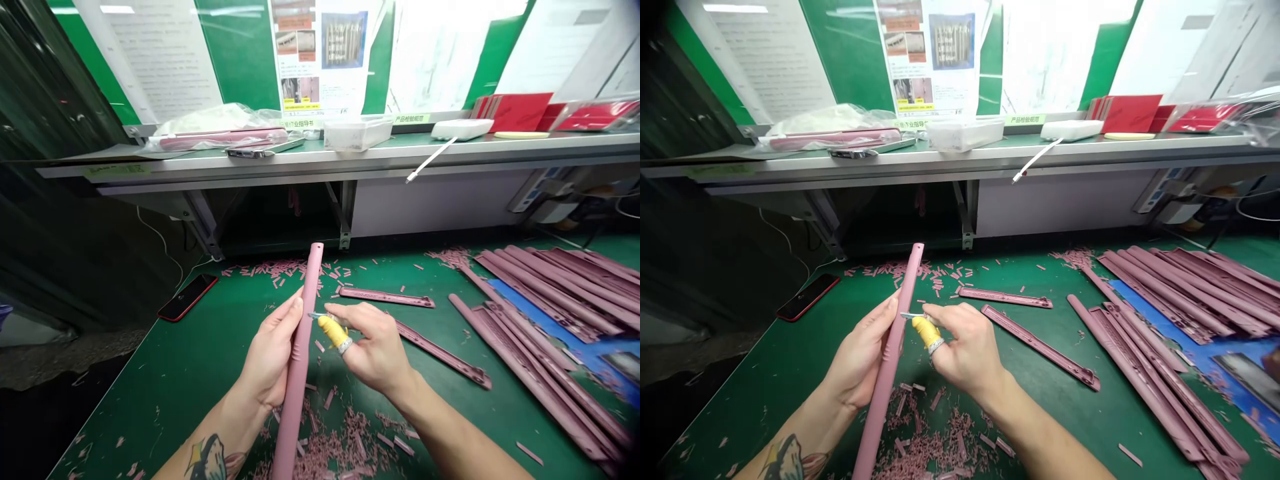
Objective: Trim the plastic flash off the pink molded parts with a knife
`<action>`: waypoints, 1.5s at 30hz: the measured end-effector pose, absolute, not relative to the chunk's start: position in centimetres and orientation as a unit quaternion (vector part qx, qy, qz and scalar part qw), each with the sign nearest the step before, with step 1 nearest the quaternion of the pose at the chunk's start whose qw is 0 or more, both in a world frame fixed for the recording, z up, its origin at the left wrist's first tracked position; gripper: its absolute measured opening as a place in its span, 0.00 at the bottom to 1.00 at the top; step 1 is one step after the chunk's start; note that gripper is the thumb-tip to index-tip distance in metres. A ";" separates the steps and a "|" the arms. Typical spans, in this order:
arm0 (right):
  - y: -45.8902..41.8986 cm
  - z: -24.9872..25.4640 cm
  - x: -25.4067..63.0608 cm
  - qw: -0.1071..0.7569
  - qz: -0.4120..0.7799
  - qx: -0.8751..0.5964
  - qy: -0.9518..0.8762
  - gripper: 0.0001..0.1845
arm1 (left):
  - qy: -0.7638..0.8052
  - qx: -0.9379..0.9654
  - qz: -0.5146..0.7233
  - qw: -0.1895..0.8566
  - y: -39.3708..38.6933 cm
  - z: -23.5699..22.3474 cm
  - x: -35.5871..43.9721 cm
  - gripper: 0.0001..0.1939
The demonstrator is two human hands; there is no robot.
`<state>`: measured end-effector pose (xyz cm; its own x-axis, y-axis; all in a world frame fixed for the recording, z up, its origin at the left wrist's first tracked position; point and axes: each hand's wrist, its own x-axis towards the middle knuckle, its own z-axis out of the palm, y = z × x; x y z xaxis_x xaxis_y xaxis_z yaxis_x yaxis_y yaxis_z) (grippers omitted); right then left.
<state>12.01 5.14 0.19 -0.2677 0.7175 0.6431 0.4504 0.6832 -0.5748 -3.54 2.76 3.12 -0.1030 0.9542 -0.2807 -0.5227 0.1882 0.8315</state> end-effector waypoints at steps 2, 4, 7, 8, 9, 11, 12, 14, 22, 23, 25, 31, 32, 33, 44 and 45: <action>5.9 0.8 12.4 0.485 0.125 -0.383 -0.776 0.13 | 0.459 0.253 0.571 0.632 2.4 3.2 -3.3 0.23; 6.7 1.4 12.9 0.490 0.114 -0.396 -0.768 0.14 | 0.464 0.264 0.554 0.639 2.0 3.2 -3.1 0.25; 8.0 2.4 13.6 0.504 0.098 -0.425 -0.746 0.14 | 0.462 0.266 0.532 0.658 1.5 3.2 -2.8 0.29; 8.4 2.7 13.9 0.514 0.094 -0.434 -0.733 0.15 | 0.460 0.266 0.524 0.666 1.3 3.2 -2.8 0.29; 8.9 3.0 14.2 0.529 0.095 -0.441 -0.719 0.15 | 0.458 0.266 0.517 0.672 1.1 3.1 -2.8 0.29; 9.5 3.6 14.9 0.563 0.114 -0.445 -0.687 0.17 | 0.454 0.266 0.506 0.684 0.7 2.9 -2.9 0.29; 9.7 3.7 15.2 0.575 0.134 -0.443 -0.675 0.17 | 0.446 0.265 0.503 0.691 0.6 2.7 -3.0 0.28; 9.8 3.9 15.6 0.577 0.185 -0.437 -0.665 0.18 | 0.432 0.268 0.505 0.698 0.6 2.3 -3.4 0.28; 8.3 2.2 13.5 0.387 0.181 -0.389 -0.816 0.13 | 0.479 0.305 0.511 0.645 1.3 0.6 -4.0 0.27; 8.4 2.1 13.1 0.366 0.158 -0.395 -0.828 0.16 | 0.479 0.304 0.515 0.643 1.2 0.5 -3.9 0.29; 8.6 2.2 12.5 0.331 0.111 -0.413 -0.841 0.22 | 0.481 0.291 0.521 0.643 1.1 0.5 -3.6 0.32; 8.9 2.9 12.1 0.253 0.014 -0.448 -0.857 0.25 | 0.422 0.213 0.572 0.670 0.8 0.1 -3.6 0.21; 8.9 2.9 12.1 0.248 0.003 -0.450 -0.858 0.25 | 0.413 0.207 0.574 0.676 0.8 0.0 -3.7 0.19; 8.9 3.0 12.2 0.243 -0.007 -0.451 -0.859 0.24 | 0.406 0.205 0.574 0.681 0.8 -0.1 -3.7 0.18; 3.1 0.8 10.1 0.174 0.015 -0.351 -0.920 0.14 | 0.367 0.288 0.612 0.638 4.7 0.5 -4.4 0.16; 1.8 0.2 9.7 0.160 0.028 -0.326 -0.931 0.11 | 0.363 0.287 0.621 0.632 5.6 0.5 -4.8 0.16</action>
